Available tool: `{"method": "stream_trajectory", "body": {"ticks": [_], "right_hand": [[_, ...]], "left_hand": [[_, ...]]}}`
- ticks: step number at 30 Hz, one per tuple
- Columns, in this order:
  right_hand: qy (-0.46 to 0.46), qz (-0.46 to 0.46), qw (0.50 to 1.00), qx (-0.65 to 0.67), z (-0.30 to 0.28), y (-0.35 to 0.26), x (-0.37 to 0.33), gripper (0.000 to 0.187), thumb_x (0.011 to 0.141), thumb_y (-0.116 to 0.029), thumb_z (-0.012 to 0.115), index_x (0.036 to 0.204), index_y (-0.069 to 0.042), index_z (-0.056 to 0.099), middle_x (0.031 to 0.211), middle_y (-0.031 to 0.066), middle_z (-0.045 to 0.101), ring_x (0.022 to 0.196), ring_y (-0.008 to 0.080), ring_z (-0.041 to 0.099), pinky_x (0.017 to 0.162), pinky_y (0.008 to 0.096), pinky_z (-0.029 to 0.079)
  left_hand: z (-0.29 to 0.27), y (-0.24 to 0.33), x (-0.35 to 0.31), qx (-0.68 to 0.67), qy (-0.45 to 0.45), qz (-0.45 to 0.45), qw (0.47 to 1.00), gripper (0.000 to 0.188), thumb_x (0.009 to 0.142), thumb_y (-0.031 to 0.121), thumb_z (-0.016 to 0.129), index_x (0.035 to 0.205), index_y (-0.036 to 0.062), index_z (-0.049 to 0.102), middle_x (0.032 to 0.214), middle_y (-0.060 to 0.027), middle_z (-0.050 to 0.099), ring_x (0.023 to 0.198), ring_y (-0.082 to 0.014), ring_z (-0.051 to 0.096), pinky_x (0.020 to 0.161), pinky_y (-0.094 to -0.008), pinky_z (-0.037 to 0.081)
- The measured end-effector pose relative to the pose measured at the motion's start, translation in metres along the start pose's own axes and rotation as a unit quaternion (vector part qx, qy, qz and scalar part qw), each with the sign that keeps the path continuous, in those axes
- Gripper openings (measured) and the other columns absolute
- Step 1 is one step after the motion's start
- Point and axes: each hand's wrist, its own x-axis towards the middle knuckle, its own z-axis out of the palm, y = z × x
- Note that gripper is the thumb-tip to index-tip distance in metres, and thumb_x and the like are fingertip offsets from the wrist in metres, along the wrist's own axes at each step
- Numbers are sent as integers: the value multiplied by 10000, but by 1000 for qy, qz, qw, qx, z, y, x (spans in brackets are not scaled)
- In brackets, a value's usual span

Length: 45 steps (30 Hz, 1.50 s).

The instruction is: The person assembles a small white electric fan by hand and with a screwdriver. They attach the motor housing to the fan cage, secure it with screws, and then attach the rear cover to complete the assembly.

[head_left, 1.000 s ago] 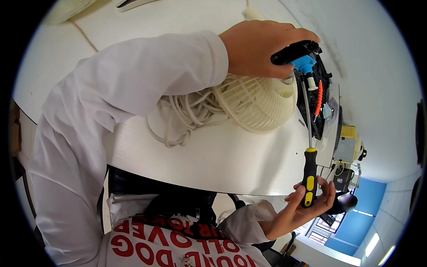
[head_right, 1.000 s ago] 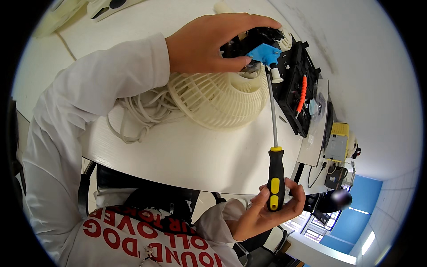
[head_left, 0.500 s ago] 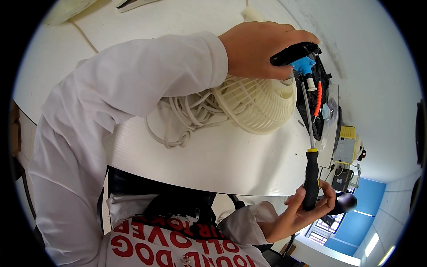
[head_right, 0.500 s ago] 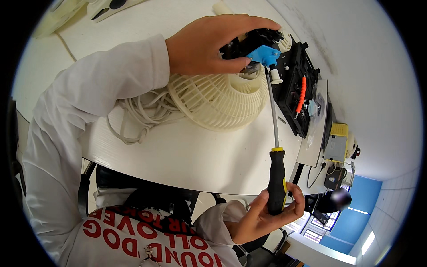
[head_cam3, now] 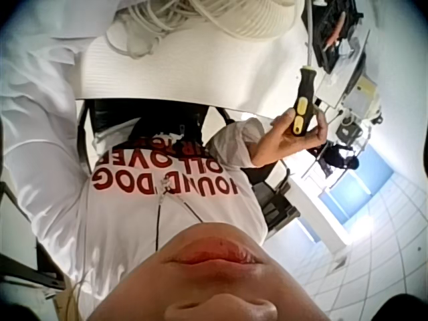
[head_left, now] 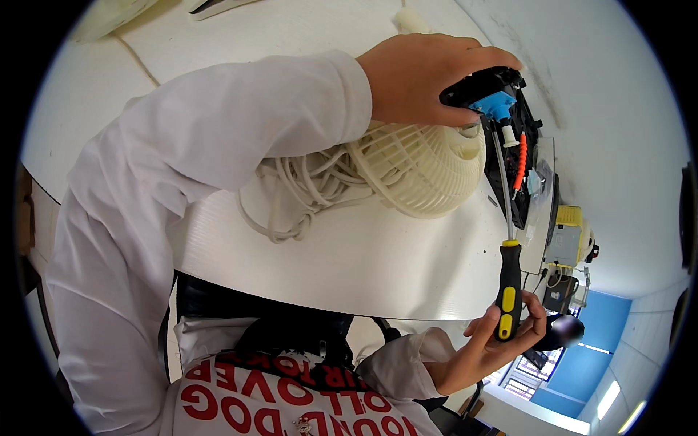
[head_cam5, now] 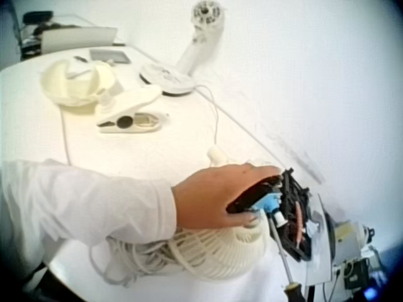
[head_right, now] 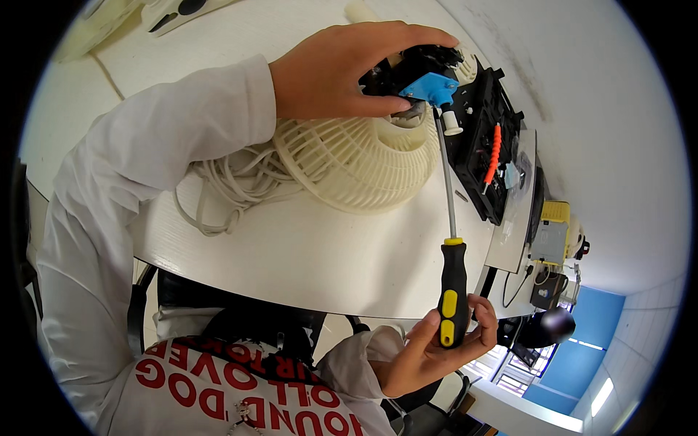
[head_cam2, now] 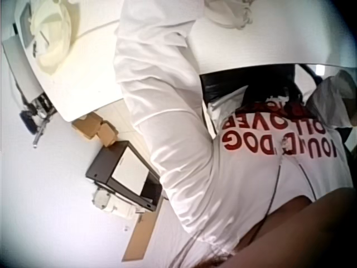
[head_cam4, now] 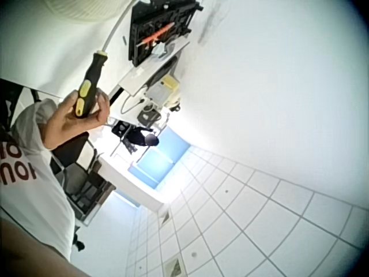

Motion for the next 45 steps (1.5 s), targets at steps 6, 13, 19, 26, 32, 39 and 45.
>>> {"method": "stream_trajectory", "body": {"ticks": [6,13,19,26,32,39,45], "right_hand": [[21,110,993,22,2,6,7,257,977,-231,483,1184,-82,516,882,50,584,570,41,457,403,149,272],[9,35,999,-10,6,0,-9,505,881,-319,616,1254,-41,420,1100,113,515,852,157,495,713,265,380],[20,86,996,20,5,0,-2,340,998,-343,425,1106,-42,542,1013,103,537,552,46,467,372,168,275],[-17,-37,999,6,12,-1,-7,388,882,-207,583,1212,-64,436,1146,138,492,994,202,528,719,268,471],[61,60,996,14,6,8,9,314,938,-262,572,1163,-51,512,902,72,585,483,37,409,395,159,284],[56,10,998,34,7,1,6,457,877,-285,619,1208,-23,443,1104,155,550,726,123,499,509,194,367],[63,67,996,-1,-1,11,16,332,949,-277,523,1198,-58,503,999,114,623,503,35,421,406,160,320]], "left_hand": [[1,-2,1,-8,-2,2,1000,668,757,142,716,1354,224,429,1151,-90,597,960,-285,615,857,-368,513],[1,-2,1,-8,2,0,1000,667,765,130,706,1360,226,421,1184,-97,590,988,-291,615,885,-375,507],[3,-3,1,3,10,7,1000,674,762,125,710,1363,225,421,1194,-100,590,984,-293,619,872,-369,515],[3,-3,0,-2,5,6,1000,671,765,116,705,1364,218,419,1188,-100,588,971,-292,620,865,-371,514],[1,-4,0,-1,8,15,1000,671,765,113,705,1361,214,415,1181,-103,588,969,-298,616,867,-376,508],[3,-2,1,3,2,1,1000,660,771,110,696,1359,216,415,1157,-93,593,984,-291,610,870,-373,506],[1,-1,1,6,1,1,1000,663,768,112,701,1356,221,415,1129,-80,598,956,-288,614,852,-369,507]]}}
